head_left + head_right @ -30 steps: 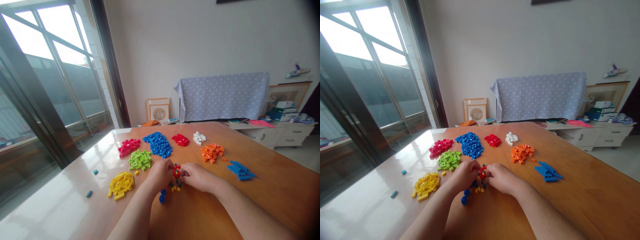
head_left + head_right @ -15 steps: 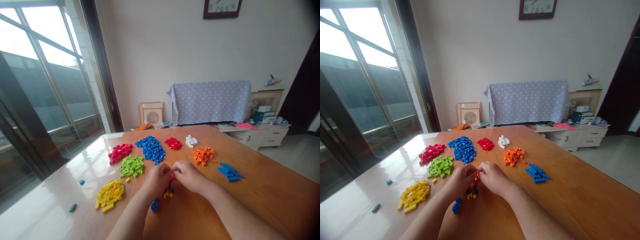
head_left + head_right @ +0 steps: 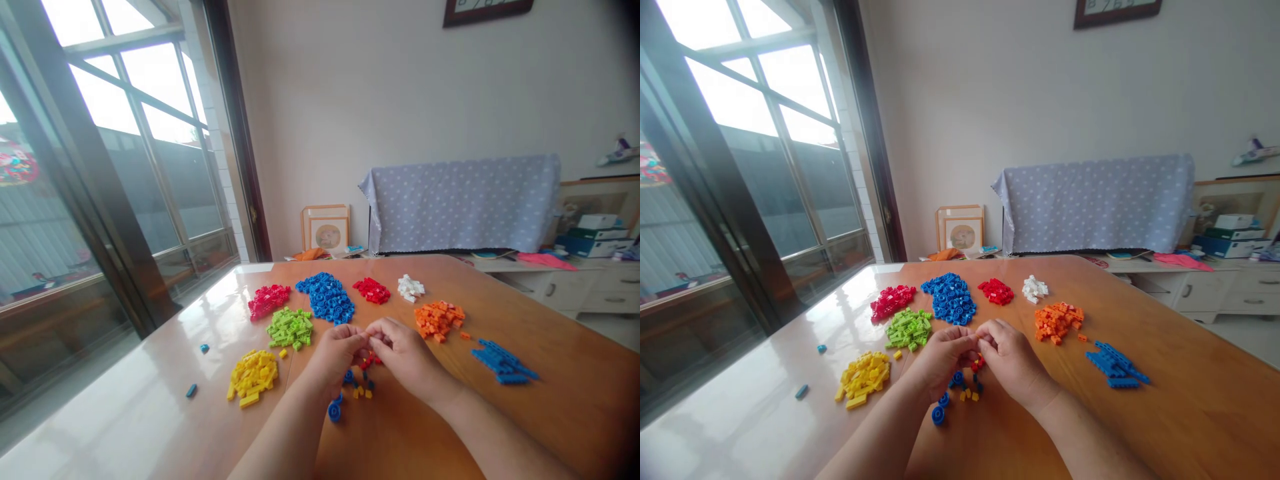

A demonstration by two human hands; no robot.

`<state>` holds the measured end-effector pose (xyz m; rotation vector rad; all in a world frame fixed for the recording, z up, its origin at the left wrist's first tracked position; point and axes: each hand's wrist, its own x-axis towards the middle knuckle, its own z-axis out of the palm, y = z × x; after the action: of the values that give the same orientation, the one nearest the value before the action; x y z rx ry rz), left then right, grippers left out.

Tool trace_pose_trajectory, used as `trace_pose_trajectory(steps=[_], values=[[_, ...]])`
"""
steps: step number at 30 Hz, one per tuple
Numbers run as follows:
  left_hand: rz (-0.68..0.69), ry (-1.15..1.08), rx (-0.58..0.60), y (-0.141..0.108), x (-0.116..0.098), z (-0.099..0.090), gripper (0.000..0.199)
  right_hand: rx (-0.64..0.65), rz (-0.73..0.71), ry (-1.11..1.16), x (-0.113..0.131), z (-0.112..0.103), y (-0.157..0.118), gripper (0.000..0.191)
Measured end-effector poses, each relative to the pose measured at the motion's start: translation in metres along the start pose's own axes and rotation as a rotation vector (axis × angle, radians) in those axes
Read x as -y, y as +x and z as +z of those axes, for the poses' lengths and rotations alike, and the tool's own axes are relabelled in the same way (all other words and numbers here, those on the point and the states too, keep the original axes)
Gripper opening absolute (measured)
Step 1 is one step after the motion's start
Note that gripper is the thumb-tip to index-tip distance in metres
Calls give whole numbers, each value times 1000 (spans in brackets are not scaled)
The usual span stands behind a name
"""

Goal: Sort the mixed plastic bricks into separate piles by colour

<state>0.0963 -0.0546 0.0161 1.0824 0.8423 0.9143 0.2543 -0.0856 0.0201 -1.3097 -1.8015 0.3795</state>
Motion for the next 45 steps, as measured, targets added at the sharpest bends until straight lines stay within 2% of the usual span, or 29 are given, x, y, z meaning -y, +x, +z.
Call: trace_pose_trajectory(steps=[9,18,25,31,37,45], values=[[-59,-270,70,-3,-8,1,26,15,151,298,3,0,1,19],[-44,-302,86,-7,-12,2,23,-5,205,578,10,-3,-1,15],[-6,-307,95,-6,-10,3,24,-11,306,828,8,-1,1,17],[10,-319,52,-3,-5,3,23,-58,359,856,11,3,-1,20],[21,-316,25,-4,-7,5,22,-47,355,846,12,2,-2,20],[-71,-367,25,-7,-11,5,19,-30,339,861,11,4,-2,21]])
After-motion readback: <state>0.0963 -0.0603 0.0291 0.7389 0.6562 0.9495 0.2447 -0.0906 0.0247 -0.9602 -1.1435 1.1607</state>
